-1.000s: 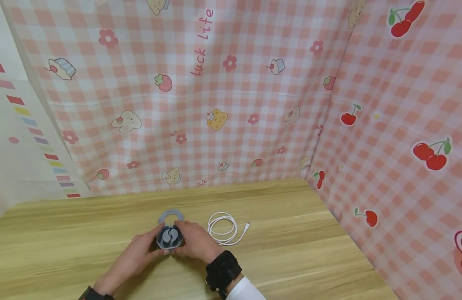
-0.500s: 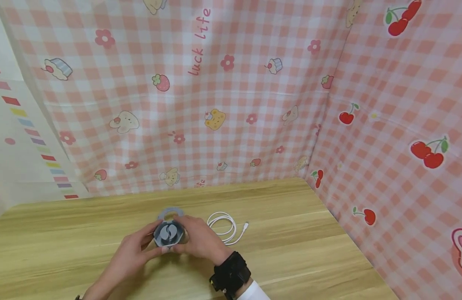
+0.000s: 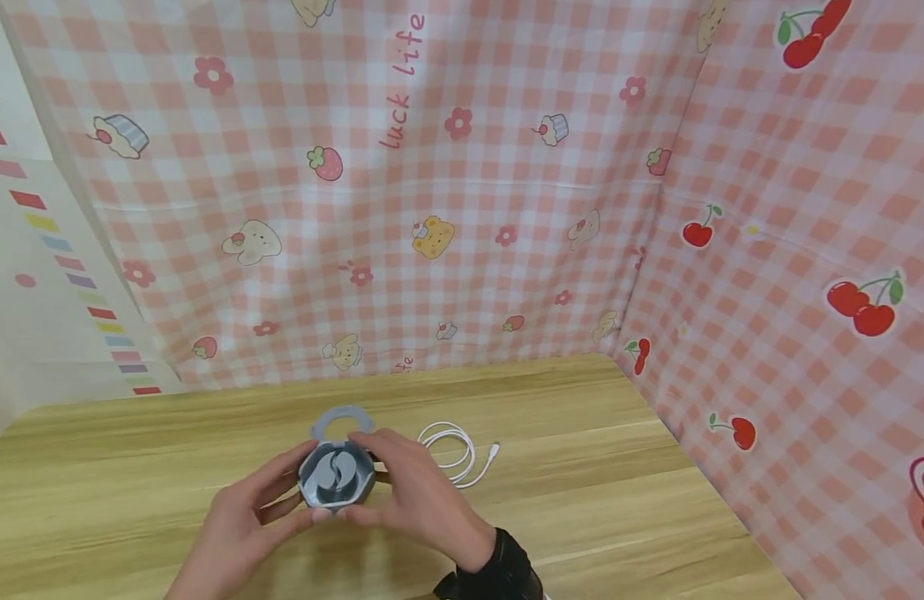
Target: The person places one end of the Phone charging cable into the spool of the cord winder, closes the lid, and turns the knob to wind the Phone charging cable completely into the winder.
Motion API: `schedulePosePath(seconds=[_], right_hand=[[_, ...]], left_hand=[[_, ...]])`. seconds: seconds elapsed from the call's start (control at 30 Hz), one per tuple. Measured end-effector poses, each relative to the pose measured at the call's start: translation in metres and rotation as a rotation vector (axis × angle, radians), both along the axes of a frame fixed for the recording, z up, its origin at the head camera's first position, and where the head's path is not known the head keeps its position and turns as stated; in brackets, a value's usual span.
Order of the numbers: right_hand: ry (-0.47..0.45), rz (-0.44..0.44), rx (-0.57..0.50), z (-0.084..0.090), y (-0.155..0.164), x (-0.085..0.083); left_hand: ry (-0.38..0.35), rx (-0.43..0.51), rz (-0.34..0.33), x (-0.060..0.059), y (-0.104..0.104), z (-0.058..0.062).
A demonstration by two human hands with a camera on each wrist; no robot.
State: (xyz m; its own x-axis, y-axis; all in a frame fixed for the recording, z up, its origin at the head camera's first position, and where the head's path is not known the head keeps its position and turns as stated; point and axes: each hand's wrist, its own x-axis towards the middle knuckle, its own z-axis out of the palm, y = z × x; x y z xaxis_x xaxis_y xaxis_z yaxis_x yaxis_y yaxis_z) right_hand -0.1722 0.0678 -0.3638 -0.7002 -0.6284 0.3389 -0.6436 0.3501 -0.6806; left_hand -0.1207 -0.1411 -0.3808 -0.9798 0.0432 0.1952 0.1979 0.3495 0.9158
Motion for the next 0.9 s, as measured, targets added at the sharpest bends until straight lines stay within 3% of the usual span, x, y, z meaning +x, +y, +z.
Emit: schedulePosePath(seconds=[0.23, 0.5, 0.63, 0.77, 0.9], right_hand=[[0.048, -0.006, -0.077, 0.011, 0.012, 0.018], [0.033, -0.019, -0.12, 0.023, 0.02, 0.023], [0.031, -0.018, -0.123, 0.026, 0.022, 0.024], [0.062, 0.01, -0.127, 0.027, 0.022, 0.026], [0.071, 0.058, -0.133, 0.026, 0.02, 0.027]], left_hand=[[0.052, 0.104, -0.024, 0.016, 0.012, 0.012], [-0.05, 0.337, -0.101, 0.015, 0.008, 0.016], [-0.194, 0.452, -0.157, 0.011, 0.006, 0.014], [-0.352, 0.564, -0.3, 0.008, 0.004, 0.011], [-0.399, 0.652, -0.423, 0.006, 0.002, 0.007]])
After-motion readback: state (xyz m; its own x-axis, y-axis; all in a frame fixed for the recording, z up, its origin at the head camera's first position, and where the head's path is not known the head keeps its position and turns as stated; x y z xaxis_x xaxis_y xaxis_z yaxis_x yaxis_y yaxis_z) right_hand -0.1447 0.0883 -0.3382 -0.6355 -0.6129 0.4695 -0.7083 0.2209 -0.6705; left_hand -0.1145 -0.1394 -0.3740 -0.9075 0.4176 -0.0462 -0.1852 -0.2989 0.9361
